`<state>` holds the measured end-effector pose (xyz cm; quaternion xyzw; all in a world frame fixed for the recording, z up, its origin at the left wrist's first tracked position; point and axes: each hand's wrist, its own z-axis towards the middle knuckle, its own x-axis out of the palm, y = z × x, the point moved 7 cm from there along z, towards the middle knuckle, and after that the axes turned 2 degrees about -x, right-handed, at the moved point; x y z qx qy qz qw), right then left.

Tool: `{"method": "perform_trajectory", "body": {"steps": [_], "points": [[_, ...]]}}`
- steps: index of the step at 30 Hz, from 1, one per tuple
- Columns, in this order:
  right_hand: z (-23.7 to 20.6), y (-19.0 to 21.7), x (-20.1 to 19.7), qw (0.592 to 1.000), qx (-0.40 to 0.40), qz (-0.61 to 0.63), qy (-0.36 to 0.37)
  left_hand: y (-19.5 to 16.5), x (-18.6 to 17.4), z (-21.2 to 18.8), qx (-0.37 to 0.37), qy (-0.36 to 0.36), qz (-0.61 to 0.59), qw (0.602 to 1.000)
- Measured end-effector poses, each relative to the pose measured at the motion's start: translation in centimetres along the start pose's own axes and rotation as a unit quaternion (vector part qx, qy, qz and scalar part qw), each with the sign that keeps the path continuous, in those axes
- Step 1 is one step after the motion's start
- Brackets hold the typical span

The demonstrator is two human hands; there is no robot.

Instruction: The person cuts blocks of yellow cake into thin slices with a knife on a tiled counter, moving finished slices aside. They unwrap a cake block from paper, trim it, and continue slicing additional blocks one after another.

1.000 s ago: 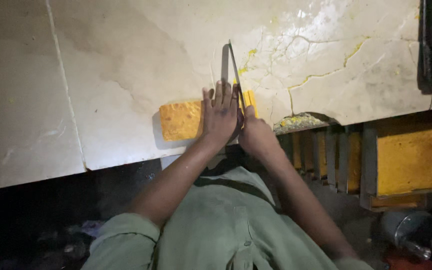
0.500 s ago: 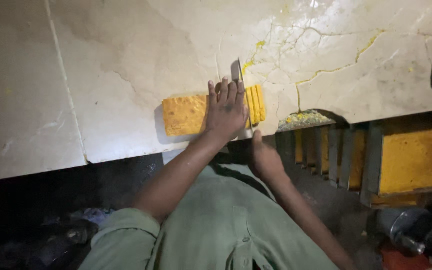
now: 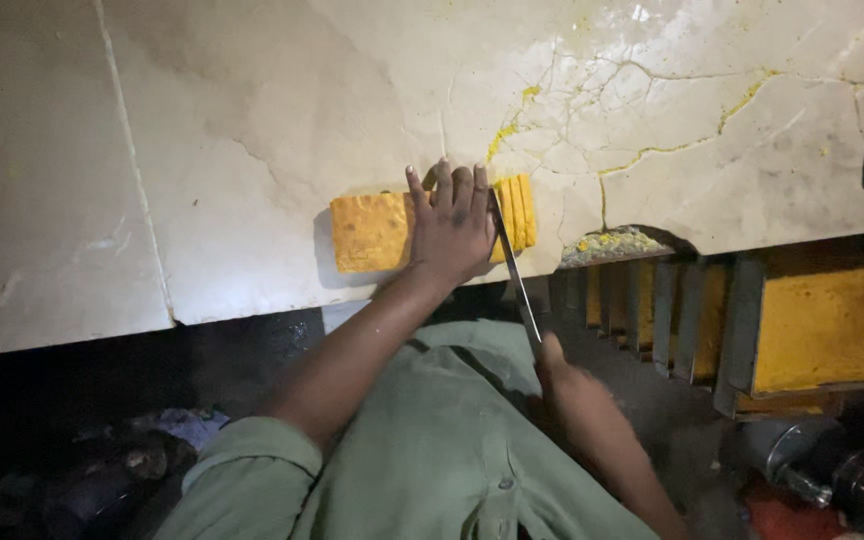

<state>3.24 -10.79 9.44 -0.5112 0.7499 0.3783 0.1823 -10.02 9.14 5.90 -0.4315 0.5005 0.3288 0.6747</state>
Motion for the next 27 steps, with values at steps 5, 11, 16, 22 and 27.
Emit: {"method": "perform_trajectory", "body": {"steps": [5,11,16,22,27], "points": [[9.3,-2.6,3.2,0.995,-0.042,-0.023,-0.087,0.3,0.3,-0.1,-0.011,-0.009,-0.017,1.0],[13.2,4.1,-5.4,0.993,-0.01,0.024,-0.118,0.5,-1.5,-0.5,0.019,-0.084,0.019,0.996],[4.5,6.3,-6.1,0.998,-0.009,0.032,-0.057,0.9,-1.2,-0.5,-0.011,0.005,-0.008,1.0],[4.6,-2.4,3.8,0.999,-0.008,0.043,-0.008,1.1,0.0,-0.6,-0.02,0.025,-0.014,0.999],[13.6,-0.2,1.3,0.995,-0.028,0.006,-0.093,1.7,0.0,-0.9,-0.016,-0.022,-0.011,1.0]]}}
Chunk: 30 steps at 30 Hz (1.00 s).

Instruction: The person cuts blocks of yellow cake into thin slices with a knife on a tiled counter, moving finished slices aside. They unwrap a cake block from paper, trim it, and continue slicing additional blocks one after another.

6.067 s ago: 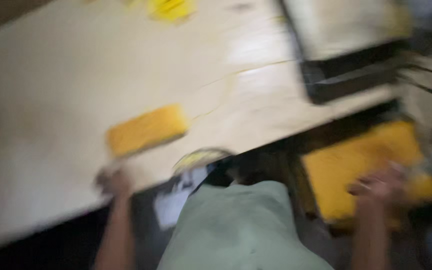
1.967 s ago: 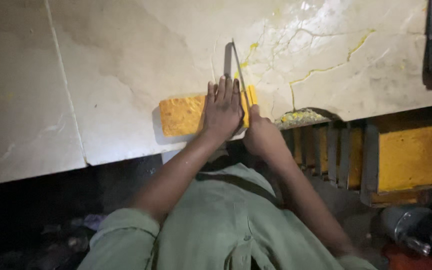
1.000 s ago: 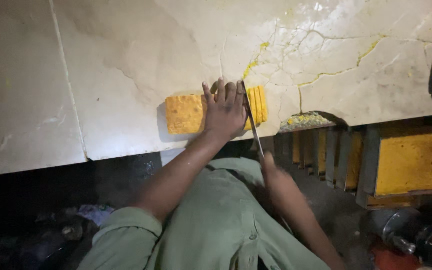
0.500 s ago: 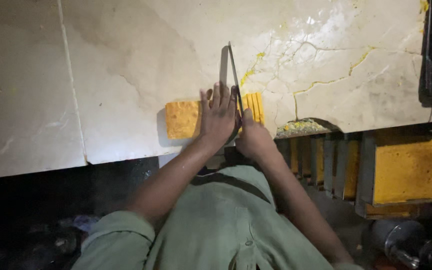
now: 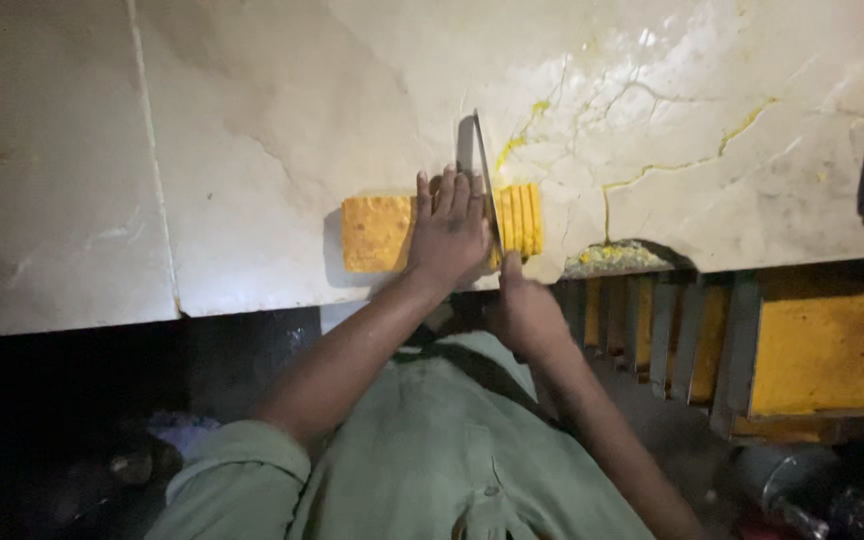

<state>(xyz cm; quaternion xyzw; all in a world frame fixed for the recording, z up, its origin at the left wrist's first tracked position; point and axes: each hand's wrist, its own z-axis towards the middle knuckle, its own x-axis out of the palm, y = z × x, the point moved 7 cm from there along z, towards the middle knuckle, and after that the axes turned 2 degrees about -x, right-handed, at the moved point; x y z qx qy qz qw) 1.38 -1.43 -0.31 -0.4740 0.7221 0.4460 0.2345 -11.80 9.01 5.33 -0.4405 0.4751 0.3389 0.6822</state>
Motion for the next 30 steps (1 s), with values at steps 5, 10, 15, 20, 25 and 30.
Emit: {"method": "perform_trajectory", "body": {"steps": [5,10,15,20,25,30], "points": [[-0.4,7.7,-7.7,0.999,-0.02,0.028,-0.018,0.4,-1.4,0.0,0.0,-0.009,0.025,1.0],[-10.3,4.8,-4.8,0.988,0.069,0.033,0.137,0.4,-1.2,-0.2,-0.016,0.048,0.022,0.999],[-7.2,-1.8,1.3,0.984,0.108,0.139,0.018,0.7,0.1,-0.2,-0.017,0.041,0.038,0.998],[1.4,2.7,-1.8,1.0,-0.024,0.007,-0.019,1.1,-0.4,-0.5,0.001,-0.01,0.042,0.999],[-2.9,9.0,-7.9,0.998,-0.018,0.052,-0.01,1.4,-1.3,-0.6,-0.01,0.002,0.017,1.0],[-11.4,4.0,-3.3,0.971,0.135,0.147,0.134,1.5,-0.8,-0.6,-0.018,0.05,0.019,0.998]]}}
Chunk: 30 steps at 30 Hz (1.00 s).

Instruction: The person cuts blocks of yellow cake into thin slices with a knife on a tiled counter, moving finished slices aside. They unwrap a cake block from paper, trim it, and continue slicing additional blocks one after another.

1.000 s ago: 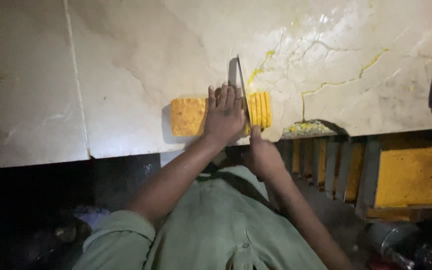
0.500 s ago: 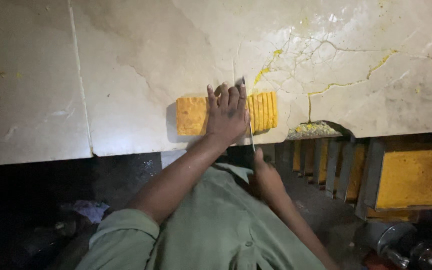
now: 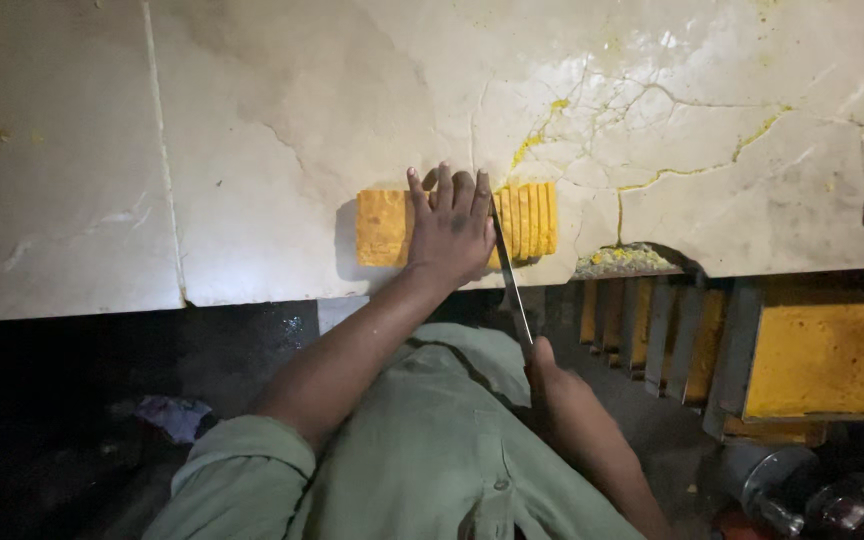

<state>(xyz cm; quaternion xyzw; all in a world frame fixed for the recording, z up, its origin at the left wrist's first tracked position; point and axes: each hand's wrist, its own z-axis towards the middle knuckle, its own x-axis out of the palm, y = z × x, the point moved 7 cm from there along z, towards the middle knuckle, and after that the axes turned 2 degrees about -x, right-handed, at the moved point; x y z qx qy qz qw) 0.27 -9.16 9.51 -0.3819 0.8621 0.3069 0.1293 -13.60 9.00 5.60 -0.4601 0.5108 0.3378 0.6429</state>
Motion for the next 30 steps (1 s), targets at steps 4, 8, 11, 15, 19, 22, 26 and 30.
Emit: {"method": "perform_trajectory", "body": {"steps": [4,8,11,15,19,22,26,30], "points": [[5.5,-1.6,1.9,0.974,-0.139,-0.159,-0.085,0.2,0.0,-0.1,0.002,-0.024,-0.002,1.0],[11.2,2.2,-0.5,0.97,-0.153,-0.142,-0.125,0.3,-0.8,-0.4,0.02,-0.053,0.002,0.998],[10.9,6.5,-2.9,0.982,-0.117,-0.102,-0.106,0.6,-1.5,-0.5,0.012,-0.057,0.01,0.998],[4.6,8.5,-3.2,0.973,-0.152,-0.112,-0.135,0.9,-1.3,-0.5,-0.002,-0.004,-0.008,1.0],[0.6,-0.6,1.2,0.997,-0.052,-0.054,-0.009,1.0,-0.8,-0.4,-0.002,-0.004,-0.017,1.0],[4.9,-4.6,3.2,0.996,-0.054,-0.035,-0.061,1.1,-0.1,-0.6,-0.005,-0.005,-0.016,1.0],[12.1,-0.9,2.3,0.964,-0.157,-0.183,-0.112,1.3,0.3,-0.6,0.007,-0.006,0.008,1.0],[11.7,7.5,-1.9,0.965,-0.181,-0.13,-0.139,1.7,-0.2,-0.7,0.017,-0.009,0.014,1.0]]}}
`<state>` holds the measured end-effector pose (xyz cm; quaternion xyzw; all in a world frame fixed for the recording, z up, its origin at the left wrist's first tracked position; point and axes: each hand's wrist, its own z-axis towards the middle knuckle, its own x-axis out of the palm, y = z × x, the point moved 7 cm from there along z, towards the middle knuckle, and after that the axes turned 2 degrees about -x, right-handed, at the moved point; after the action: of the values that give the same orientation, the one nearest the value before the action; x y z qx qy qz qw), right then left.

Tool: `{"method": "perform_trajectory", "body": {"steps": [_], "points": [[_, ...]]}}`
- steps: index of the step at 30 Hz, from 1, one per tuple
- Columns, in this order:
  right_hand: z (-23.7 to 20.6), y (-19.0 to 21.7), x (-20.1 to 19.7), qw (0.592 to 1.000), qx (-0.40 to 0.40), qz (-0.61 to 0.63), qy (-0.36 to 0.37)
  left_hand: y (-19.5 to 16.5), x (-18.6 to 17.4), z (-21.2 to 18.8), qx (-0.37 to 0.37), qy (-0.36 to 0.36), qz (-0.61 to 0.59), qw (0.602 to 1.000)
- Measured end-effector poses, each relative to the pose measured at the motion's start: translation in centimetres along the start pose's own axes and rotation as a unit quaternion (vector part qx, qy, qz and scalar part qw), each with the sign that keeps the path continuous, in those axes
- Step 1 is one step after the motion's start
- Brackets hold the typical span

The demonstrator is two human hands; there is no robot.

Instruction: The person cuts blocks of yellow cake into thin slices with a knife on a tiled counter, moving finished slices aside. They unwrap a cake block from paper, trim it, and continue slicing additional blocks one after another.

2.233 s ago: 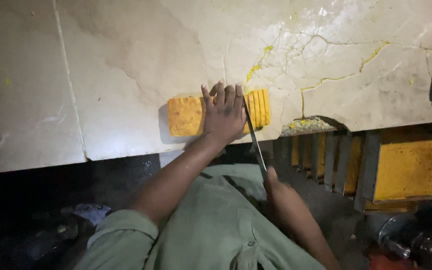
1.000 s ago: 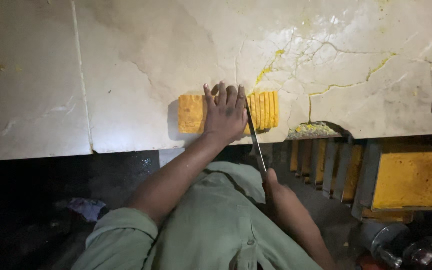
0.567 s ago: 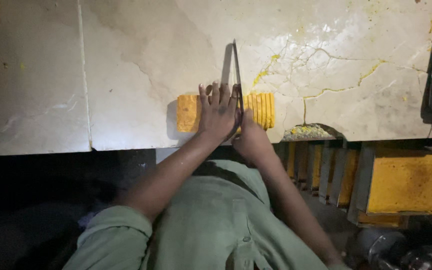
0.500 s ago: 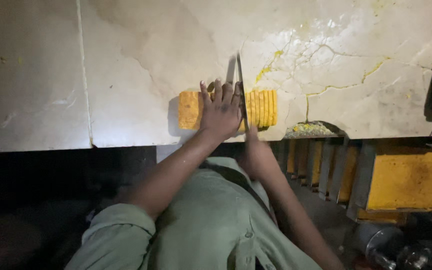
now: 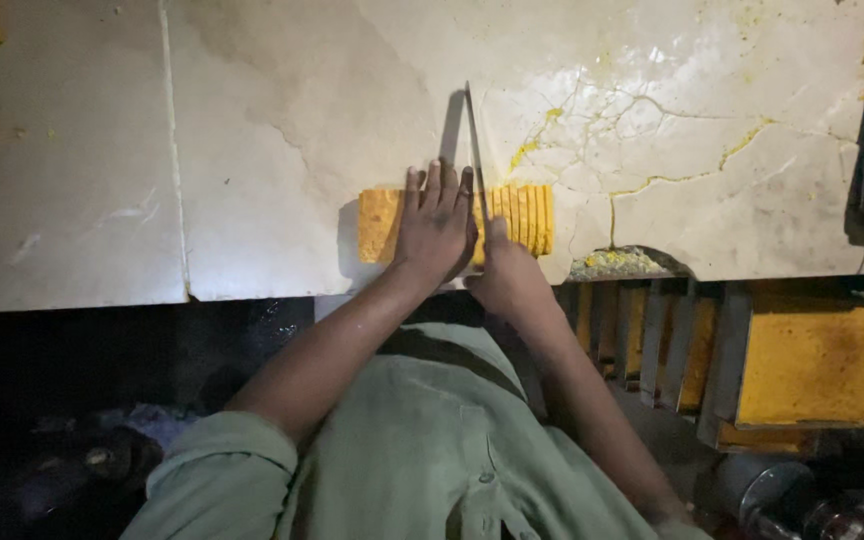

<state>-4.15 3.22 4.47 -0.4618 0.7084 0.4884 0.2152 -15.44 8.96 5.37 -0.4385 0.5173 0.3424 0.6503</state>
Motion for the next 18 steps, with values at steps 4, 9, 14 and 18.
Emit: {"method": "perform_trajectory", "body": {"steps": [4,9,14,18], "points": [[-5.5,4.2,-3.7,0.998,0.055,0.011,0.038,0.4,-1.0,-0.3,-0.013,-0.011,-0.015,1.0],[-13.4,-2.0,1.4,0.973,0.17,0.063,0.145,0.4,-0.8,-0.4,-0.012,-0.002,-0.015,1.0],[-6.0,-2.8,4.2,0.996,-0.062,-0.054,-0.033,0.6,-0.1,-0.4,-0.008,-0.018,-0.036,0.999],[-0.6,0.1,1.2,1.0,0.011,-0.013,0.007,1.0,-0.5,-0.7,-0.004,-0.058,0.034,0.998]]}}
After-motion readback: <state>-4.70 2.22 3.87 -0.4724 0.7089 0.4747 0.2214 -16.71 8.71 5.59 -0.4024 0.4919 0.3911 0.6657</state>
